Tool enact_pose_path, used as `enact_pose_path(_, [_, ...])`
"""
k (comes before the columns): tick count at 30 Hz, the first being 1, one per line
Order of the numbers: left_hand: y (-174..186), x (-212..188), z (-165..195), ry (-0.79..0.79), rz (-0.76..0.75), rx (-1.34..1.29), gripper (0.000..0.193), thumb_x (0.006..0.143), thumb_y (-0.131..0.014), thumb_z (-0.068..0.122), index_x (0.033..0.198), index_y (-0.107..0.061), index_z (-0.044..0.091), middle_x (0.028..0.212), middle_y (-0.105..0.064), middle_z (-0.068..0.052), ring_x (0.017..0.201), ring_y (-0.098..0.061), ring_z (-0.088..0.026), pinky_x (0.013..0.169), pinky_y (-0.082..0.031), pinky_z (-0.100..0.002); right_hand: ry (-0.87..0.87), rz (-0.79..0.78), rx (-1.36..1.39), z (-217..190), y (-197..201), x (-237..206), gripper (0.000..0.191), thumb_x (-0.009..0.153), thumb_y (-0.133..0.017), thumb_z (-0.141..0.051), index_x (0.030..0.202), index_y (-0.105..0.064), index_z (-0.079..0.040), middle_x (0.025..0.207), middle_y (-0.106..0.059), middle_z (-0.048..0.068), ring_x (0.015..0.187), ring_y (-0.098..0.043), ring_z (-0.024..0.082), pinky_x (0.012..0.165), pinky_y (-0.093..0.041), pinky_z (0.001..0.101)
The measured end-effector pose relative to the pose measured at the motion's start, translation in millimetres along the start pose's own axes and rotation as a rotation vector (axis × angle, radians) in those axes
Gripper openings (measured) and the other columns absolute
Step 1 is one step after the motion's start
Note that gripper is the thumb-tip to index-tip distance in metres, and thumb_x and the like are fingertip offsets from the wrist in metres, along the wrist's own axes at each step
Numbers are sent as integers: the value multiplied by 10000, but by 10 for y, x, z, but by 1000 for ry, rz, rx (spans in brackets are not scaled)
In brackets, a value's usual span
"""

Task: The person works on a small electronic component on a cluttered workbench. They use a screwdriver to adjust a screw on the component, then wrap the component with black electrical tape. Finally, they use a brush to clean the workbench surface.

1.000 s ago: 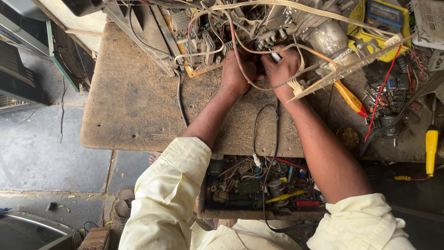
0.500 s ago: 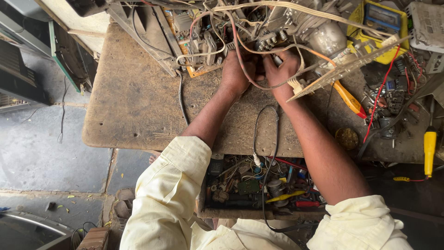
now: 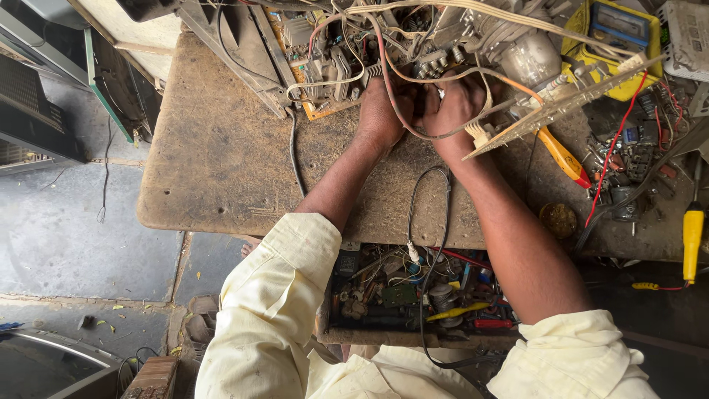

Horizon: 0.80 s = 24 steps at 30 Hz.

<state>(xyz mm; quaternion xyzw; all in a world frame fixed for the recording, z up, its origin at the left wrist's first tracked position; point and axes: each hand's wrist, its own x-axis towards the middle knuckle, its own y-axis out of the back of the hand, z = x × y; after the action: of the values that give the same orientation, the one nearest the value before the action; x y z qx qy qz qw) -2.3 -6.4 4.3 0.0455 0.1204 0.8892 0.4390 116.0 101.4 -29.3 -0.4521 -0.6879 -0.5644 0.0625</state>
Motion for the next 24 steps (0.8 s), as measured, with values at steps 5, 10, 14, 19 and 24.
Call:
enact_pose_path(5, [-46,58,-81,3,42,47,195,822,-649,-9,1013,-685,-18,931,-760,-170,862,-771,-256,773,-645,-401,20,-76,-35,-93,139,-47,205,898,-681,6,1096,-656,52,975,-743,202,981,-689,366,935,-468,541])
enact_pose_path(10, [-76,96,-124,-29,39,26,204,862,-650,22,1052,-698,-36,955,-766,-166,858,-772,-259,760,-652,-407,-201,-190,125,-287,447,-138,119,1070,-659,-86,1127,-666,19,960,-720,167,789,-708,216,646,-545,358])
enact_pose_path(14, [36,35,-52,-216,-28,18,275,867,-737,69,1113,-723,-54,991,-791,-191,864,-774,-266,771,-629,-393,10,-9,301,-428,587,-126,142,1104,-710,-106,1167,-679,18,984,-731,144,827,-705,198,693,-533,345])
enact_pose_path(19, [476,-354,14,-34,-383,-411,303,943,-662,49,1239,-670,-16,1095,-789,-187,894,-793,-251,760,-700,-330,130,-20,453,-605,629,-191,175,1073,-756,-114,1157,-687,23,990,-711,132,887,-704,211,734,-540,331])
enact_pose_path(24, [1098,-639,-21,-110,-522,-509,383,960,-738,106,1328,-666,31,1143,-781,-131,967,-784,-189,786,-674,-292,351,-79,504,-752,644,-234,232,991,-829,-14,1193,-718,11,1040,-701,131,951,-718,230,781,-566,322])
